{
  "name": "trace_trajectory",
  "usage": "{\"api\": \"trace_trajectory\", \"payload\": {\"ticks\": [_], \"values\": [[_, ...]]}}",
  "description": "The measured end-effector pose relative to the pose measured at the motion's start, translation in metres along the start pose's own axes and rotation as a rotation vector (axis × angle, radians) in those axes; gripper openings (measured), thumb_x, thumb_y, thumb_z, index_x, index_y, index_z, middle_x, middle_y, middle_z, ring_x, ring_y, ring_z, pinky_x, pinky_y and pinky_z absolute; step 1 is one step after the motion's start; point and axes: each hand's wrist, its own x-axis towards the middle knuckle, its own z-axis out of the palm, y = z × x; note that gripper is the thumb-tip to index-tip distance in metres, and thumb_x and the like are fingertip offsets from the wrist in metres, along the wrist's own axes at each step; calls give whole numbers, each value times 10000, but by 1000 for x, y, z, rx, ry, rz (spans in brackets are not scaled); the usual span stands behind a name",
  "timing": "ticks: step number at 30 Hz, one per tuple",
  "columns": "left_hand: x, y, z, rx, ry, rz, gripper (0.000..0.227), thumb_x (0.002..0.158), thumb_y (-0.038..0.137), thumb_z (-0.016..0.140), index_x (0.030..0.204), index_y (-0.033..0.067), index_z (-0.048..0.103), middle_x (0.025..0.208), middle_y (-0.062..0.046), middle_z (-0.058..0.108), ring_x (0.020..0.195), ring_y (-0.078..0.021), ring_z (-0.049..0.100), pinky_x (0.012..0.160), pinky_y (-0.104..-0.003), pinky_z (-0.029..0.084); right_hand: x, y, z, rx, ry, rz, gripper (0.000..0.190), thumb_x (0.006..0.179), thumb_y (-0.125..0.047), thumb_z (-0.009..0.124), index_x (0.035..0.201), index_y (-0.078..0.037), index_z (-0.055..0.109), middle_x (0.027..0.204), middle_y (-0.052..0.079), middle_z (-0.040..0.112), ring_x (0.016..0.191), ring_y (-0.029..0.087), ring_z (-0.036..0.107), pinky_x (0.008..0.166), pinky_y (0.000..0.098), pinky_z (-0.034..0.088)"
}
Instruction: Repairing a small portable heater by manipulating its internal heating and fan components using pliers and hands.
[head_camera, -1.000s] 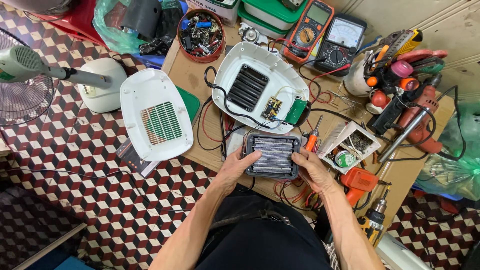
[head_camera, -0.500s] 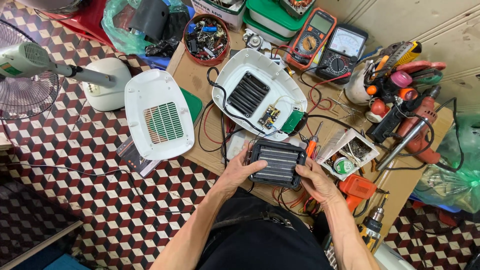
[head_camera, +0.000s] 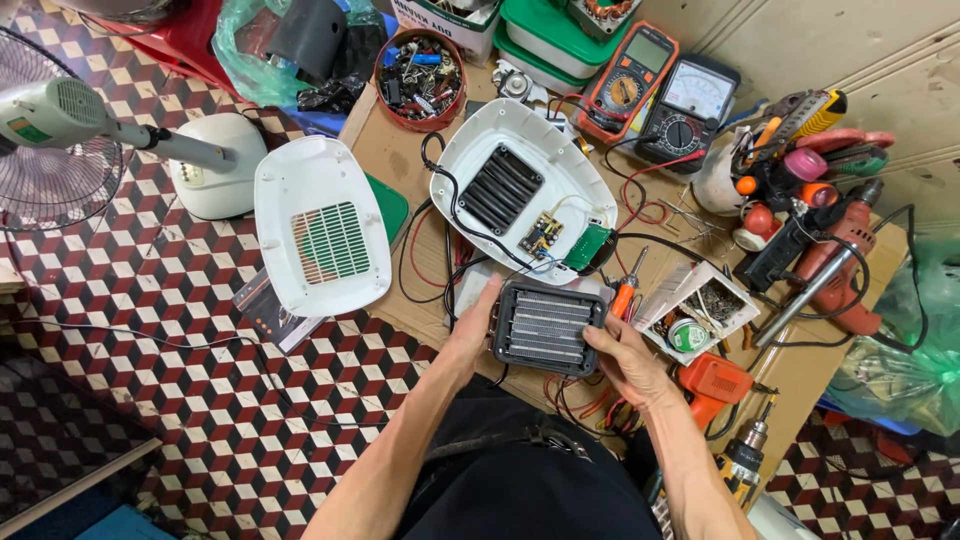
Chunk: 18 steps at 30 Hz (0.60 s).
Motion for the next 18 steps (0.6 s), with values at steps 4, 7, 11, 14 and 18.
{"api": "trace_trajectory", "payload": {"ticks": [4,7,11,14,18], "values": [[24,-22,-11,105,33,163,889,985,735,356,1436,-6,552,1346,-137,677,1236,-207,630,1099,-335,428,1,2,2,-14,25,17,697,800,-300,816,1372,12,570,1310,126,652,1217,219,601,1105,382,446],[14,-16,-13,108,106,193,903,969,715,297,1416,-3,613,1286,-166,708,1172,-221,646,1050,-338,454,1,3,3,35,12,-8,691,814,-299,807,1378,15,560,1308,129,659,1217,220,604,1095,385,450],[11,-15,-17,-25,-7,434,633,1022,473,499,1440,5,577,1282,-133,677,1143,-164,583,987,-296,457,3,3,-2,80,5,-38,663,833,-281,803,1362,42,568,1300,140,672,1219,230,610,1104,381,450],[14,-13,-21,27,-16,478,525,1026,345,611,1419,-3,638,1200,-180,708,1024,-178,596,903,-304,482,4,1,1,59,22,-30,661,830,-284,803,1357,37,568,1297,129,672,1220,218,611,1100,374,454],[12,-5,-21,252,116,582,522,992,347,621,1400,21,611,1382,-139,656,1239,-207,639,1052,-316,482,4,-2,7,14,36,-30,665,813,-301,806,1349,20,578,1287,113,678,1207,206,617,1085,361,463]]}}
